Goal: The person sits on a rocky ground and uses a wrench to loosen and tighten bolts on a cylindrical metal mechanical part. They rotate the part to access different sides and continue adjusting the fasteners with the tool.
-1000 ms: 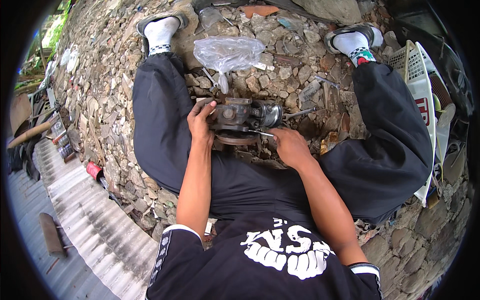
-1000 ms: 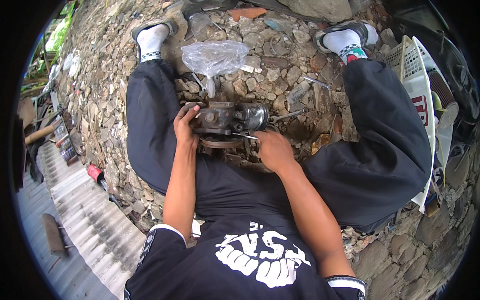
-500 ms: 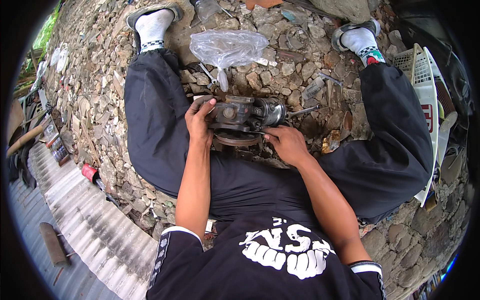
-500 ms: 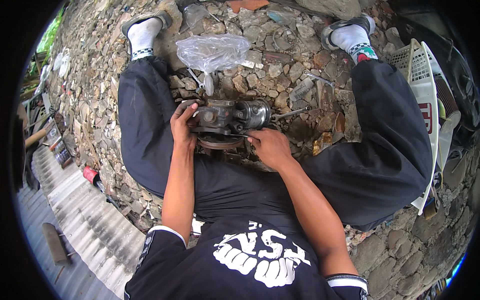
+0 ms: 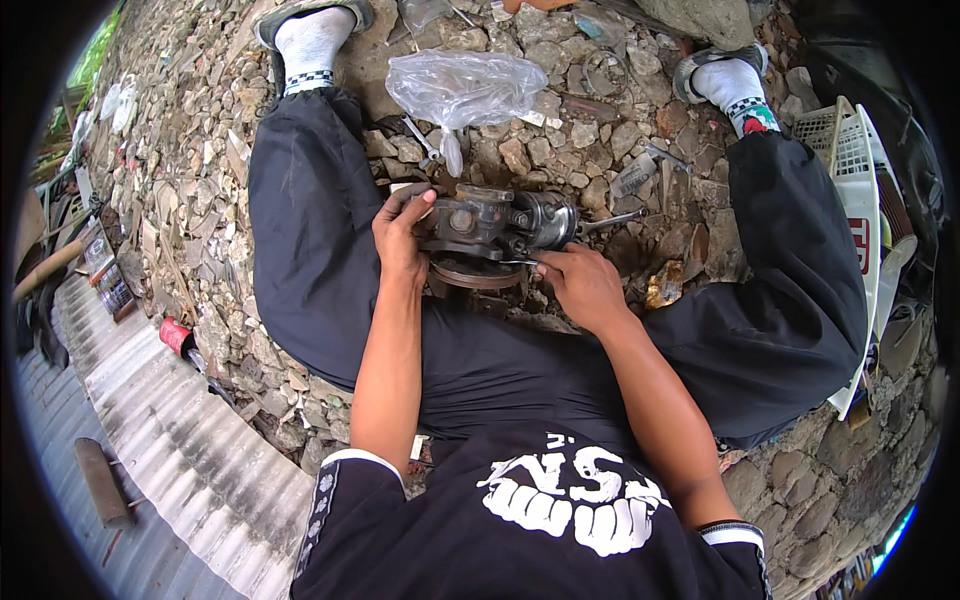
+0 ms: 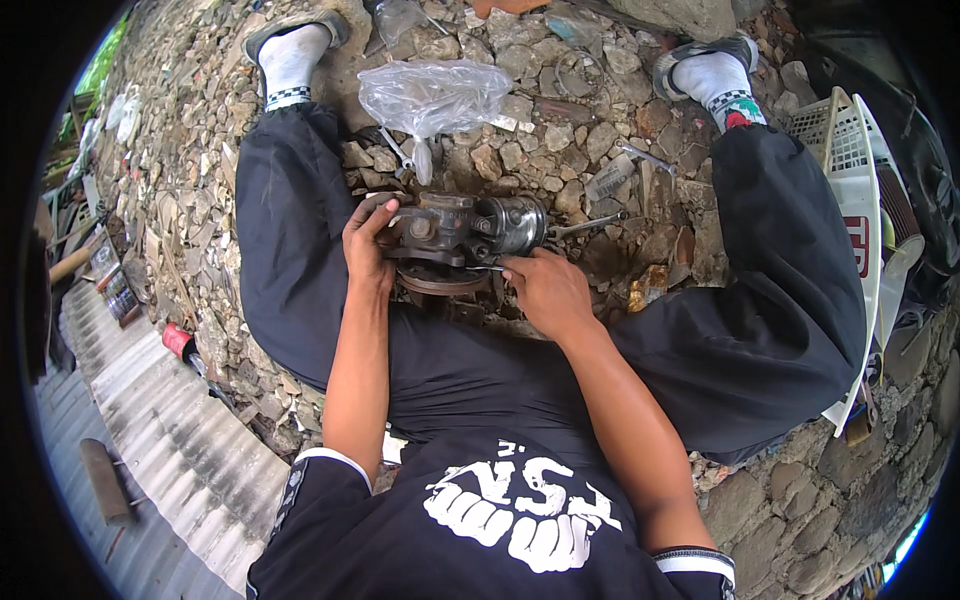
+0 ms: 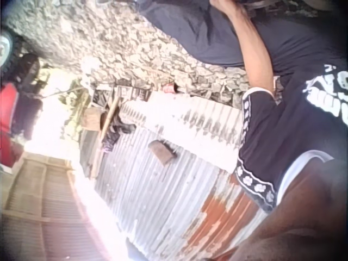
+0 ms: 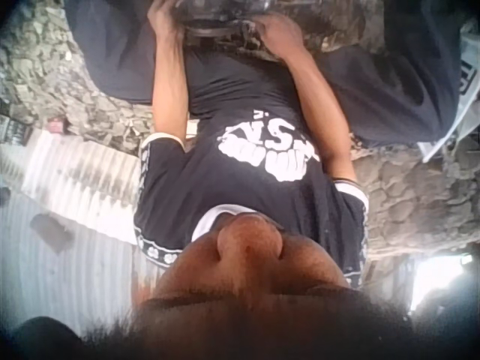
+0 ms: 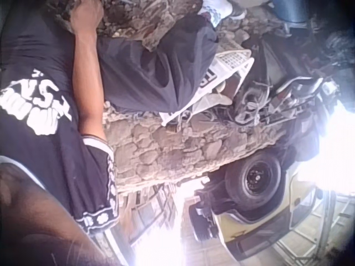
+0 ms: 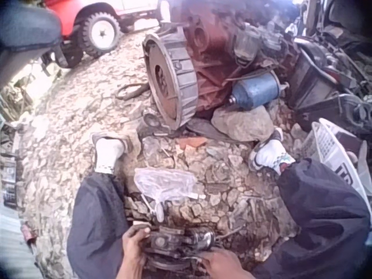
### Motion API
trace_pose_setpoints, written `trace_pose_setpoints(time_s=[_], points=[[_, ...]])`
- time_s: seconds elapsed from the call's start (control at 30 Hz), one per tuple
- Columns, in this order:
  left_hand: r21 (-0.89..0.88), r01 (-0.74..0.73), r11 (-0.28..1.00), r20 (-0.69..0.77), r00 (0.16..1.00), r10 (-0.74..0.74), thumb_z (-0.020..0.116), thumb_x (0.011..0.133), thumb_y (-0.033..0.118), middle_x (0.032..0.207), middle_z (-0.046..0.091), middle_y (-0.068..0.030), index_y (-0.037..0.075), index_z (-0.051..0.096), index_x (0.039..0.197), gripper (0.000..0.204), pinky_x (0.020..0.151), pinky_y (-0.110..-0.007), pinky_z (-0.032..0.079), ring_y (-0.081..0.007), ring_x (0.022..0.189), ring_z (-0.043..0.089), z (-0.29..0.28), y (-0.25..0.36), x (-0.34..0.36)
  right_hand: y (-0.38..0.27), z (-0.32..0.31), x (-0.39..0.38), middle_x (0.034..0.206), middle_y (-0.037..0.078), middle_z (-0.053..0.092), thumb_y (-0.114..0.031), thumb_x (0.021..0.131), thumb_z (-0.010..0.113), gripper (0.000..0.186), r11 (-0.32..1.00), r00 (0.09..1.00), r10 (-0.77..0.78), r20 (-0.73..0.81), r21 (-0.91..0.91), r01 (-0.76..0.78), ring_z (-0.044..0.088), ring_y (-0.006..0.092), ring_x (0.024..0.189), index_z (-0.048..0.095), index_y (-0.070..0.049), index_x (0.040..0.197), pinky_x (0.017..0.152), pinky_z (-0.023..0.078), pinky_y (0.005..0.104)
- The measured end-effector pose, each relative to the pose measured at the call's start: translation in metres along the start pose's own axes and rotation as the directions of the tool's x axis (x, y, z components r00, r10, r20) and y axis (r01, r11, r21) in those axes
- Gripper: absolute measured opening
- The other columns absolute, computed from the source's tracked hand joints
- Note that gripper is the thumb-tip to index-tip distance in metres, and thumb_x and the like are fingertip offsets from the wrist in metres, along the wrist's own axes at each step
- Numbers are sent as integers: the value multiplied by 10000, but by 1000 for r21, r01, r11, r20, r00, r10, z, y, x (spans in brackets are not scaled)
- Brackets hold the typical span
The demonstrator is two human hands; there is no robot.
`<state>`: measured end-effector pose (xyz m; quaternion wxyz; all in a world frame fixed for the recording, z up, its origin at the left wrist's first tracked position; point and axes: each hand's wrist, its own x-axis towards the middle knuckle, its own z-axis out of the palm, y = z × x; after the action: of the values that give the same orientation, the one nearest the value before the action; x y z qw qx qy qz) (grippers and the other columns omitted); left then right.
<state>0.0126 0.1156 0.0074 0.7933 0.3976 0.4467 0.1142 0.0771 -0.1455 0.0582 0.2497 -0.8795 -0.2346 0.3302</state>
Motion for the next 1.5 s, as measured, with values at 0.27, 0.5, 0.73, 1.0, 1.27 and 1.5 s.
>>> trace_pose_setpoints(time_s=[0.27,0.5,0.73,1.0,1.27,1.5], points=[[-2,29,1000,-19,999,-29,802,864,31,888,717,-11,30,749,1046,190,667,-246,504,-109,756,649,5,3,-5,12,18,0,993,202,705,-202,993,646,252,994,997,-67,-32,84,70,664,416,974,757,-83,1185,864,531,511],[35,6,999,-27,1000,-5,801,862,29,879,716,-7,32,751,1035,179,656,-236,493,-100,726,634,4,3,-4,6,9,-13,931,199,662,-136,956,699,262,961,986,-120,-120,235,145,638,427,902,730,-6,1181,808,500,486],[20,2,1000,-26,1000,-1,803,861,33,888,707,-6,32,746,1033,181,658,-230,488,-100,733,624,4,2,-2,11,8,15,990,286,706,-231,996,624,295,974,1000,17,12,226,-19,650,478,1004,714,46,1042,898,490,547],[18,-16,1000,-19,1000,16,808,854,25,908,712,-26,17,746,1035,192,691,-247,522,-114,778,657,6,3,-3,9,15,8,975,263,715,-163,941,674,246,978,999,-48,-18,205,51,674,469,952,709,37,1079,847,522,504],[27,-9,1000,-39,999,10,799,857,4,867,690,-17,-3,745,1029,180,670,-241,503,-107,735,640,5,2,-4,-71,-10,-33,978,208,720,-38,896,697,223,868,932,-329,-152,339,362,701,427,881,712,-3,1115,789,555,466],[15,-4,1000,-41,999,4,787,864,1,840,666,-2,-5,742,1031,173,669,-249,494,-104,732,623,12,8,-7,-34,-9,-37,897,178,682,-142,953,707,197,916,971,-136,-198,348,199,678,375,775,695,11,1076,712,530,423]])
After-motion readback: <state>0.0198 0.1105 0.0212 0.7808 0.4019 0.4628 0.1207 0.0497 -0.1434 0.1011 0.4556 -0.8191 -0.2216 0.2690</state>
